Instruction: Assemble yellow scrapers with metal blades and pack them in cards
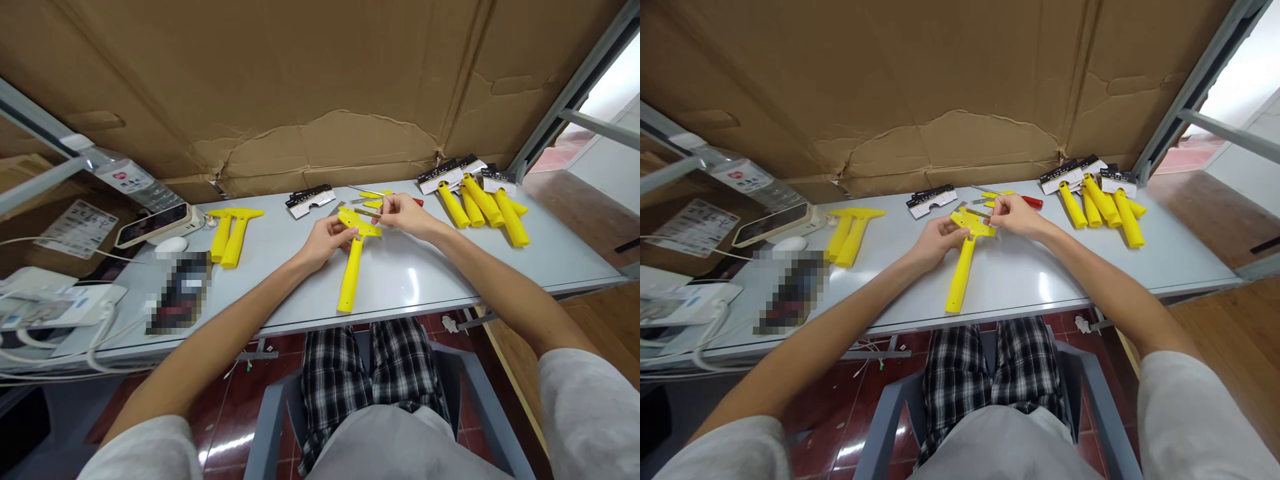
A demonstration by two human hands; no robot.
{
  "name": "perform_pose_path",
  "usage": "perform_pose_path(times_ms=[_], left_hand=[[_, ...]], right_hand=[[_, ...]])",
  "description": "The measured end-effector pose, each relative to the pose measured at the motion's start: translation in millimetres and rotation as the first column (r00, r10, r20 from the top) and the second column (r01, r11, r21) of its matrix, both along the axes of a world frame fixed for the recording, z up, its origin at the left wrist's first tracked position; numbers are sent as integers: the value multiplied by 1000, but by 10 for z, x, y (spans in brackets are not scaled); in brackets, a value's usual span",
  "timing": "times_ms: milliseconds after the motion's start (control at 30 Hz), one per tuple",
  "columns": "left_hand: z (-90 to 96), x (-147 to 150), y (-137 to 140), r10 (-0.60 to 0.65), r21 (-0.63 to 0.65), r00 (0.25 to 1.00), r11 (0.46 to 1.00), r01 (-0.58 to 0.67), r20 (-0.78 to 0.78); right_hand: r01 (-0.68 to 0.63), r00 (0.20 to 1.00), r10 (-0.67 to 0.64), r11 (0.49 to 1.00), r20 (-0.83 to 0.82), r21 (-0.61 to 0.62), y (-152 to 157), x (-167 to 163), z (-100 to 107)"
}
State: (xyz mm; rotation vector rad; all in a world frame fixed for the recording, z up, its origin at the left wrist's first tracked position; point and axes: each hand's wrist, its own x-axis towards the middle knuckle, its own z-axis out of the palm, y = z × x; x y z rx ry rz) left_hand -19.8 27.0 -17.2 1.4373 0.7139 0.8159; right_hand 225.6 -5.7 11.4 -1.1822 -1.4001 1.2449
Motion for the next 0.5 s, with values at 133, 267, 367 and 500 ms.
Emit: perform_pose_path(times_ms=[133, 267, 367, 500], left_hand=[[-21, -3, 3, 9, -5, 1000, 1000, -9, 5], [-39, -4, 16, 7, 8, 1000, 1000, -7, -1], [-41, -2, 18, 5, 9, 1000, 1000, -5, 2], [-29, -1, 7, 7, -8, 1000, 1000, -7, 20]], right_hand=[[30, 996, -29, 1000, -90, 6, 8, 28, 8], [45, 996, -47, 998, -82, -34, 41, 58, 4], [29, 993, -31, 999, -110, -22, 55, 60, -27], [33, 984, -22, 998, -175, 62, 38, 32, -69]])
